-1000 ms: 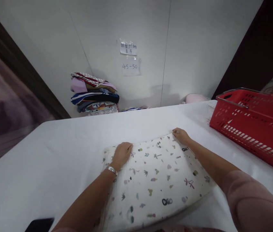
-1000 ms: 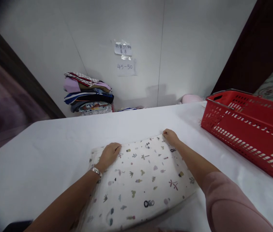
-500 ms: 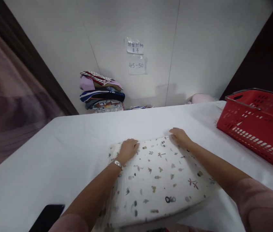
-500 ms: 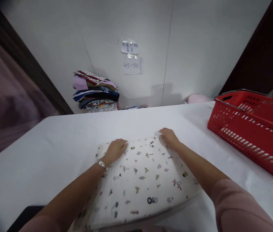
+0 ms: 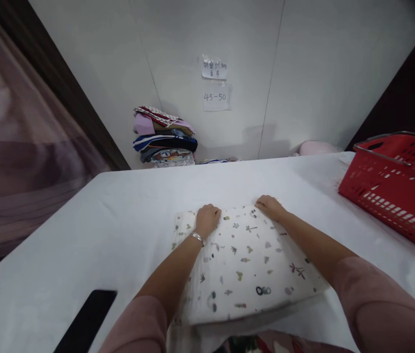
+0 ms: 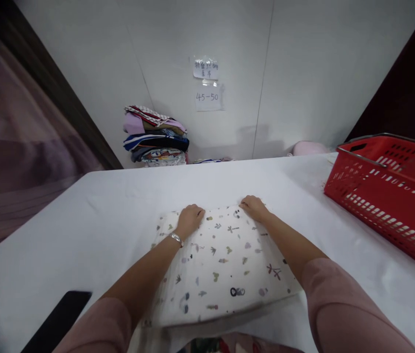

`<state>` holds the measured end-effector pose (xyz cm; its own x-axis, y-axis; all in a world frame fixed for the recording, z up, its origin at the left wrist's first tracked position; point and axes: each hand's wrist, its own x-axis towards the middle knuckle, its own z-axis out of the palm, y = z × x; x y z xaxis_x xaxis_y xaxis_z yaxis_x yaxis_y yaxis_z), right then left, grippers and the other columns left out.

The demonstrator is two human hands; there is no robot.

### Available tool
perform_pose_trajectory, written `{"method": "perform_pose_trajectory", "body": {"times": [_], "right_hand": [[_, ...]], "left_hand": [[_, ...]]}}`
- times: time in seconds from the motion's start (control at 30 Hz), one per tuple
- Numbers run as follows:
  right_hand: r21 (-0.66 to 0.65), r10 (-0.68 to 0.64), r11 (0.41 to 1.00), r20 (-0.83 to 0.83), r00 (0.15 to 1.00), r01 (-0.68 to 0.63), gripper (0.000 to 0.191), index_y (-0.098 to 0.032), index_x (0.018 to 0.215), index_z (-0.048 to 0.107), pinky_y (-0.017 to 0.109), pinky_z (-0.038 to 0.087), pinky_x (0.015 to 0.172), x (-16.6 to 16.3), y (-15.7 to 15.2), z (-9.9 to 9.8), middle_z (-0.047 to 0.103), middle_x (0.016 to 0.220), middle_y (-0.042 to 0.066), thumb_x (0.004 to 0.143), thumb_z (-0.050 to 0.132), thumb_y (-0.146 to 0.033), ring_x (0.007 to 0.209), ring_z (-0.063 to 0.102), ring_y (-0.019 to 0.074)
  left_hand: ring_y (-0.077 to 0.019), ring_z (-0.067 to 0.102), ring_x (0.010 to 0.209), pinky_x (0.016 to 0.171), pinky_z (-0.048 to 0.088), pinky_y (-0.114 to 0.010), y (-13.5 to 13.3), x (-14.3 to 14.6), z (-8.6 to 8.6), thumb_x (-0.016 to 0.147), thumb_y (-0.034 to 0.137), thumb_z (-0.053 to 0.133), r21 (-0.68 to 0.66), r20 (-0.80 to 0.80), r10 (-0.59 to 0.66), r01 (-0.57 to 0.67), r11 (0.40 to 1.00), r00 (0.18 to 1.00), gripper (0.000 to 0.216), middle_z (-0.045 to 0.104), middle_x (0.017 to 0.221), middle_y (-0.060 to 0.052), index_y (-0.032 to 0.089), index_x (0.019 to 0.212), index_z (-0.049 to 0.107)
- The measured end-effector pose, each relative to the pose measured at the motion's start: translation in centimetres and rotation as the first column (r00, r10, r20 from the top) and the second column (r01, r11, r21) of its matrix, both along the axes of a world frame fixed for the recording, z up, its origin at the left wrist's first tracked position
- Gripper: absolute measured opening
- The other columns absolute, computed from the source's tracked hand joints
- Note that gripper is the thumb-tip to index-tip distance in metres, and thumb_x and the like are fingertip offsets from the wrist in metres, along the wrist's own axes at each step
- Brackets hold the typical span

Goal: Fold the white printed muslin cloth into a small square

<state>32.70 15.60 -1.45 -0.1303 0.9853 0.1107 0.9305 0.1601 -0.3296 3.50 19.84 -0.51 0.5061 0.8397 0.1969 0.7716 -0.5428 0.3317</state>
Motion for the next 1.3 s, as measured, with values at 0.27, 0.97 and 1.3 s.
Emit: {"method": "perform_pose_trajectory", "body": {"times": [0.27,0.97,1.3], "right_hand": [[0.006,-0.096,0.995,-0.02,0.995,0.097,0.029,-0.019,0.088,0.067,0.04,0.045,0.089,-0.2,0.0,-0.2,0.067,0.096,0.01,0.089,0.041,-0.032,0.094,0.058,0.0244],[0.003,0.159,0.987,0.07,0.985,-0.16,0.057,-0.025,0.14,0.041,0.057,0.023,0.11,-7.7,-2.6,-3.0,0.035,0.149,0.009,0.09,0.034,-0.054,0.139,0.026,0.029],[-0.027,0.09,0.996,0.025,0.996,-0.09,0.059,-0.027,0.136,0.046,0.062,0.022,0.11,-8.3,-2.9,-2.4,0.036,0.149,0.01,0.086,0.035,-0.057,0.138,0.025,0.0353]], "left_hand": [[-0.0214,0.055,0.082,0.077,0.041,-0.037,-0.2,0.3,-0.1,0.092,0.029,0.037,0.006,-0.026,0.049,-0.049,0.999,0.998,0.038,0.062,0.082,-0.008,0.018,0.07,0.065],[-0.0275,0.029,0.138,0.114,0.019,-0.051,-3.3,-7.2,-0.7,0.094,0.042,0.034,0.007,0.009,0.132,-0.132,0.991,0.991,0.049,0.04,0.145,-0.011,0.02,0.136,0.044],[-0.0238,0.028,0.138,0.11,0.029,-0.05,-3.1,-9.7,-0.3,0.089,0.054,0.032,-0.131,0.103,0.266,-0.252,0.959,0.958,0.053,0.042,0.143,-0.006,0.028,0.132,0.048]]}}
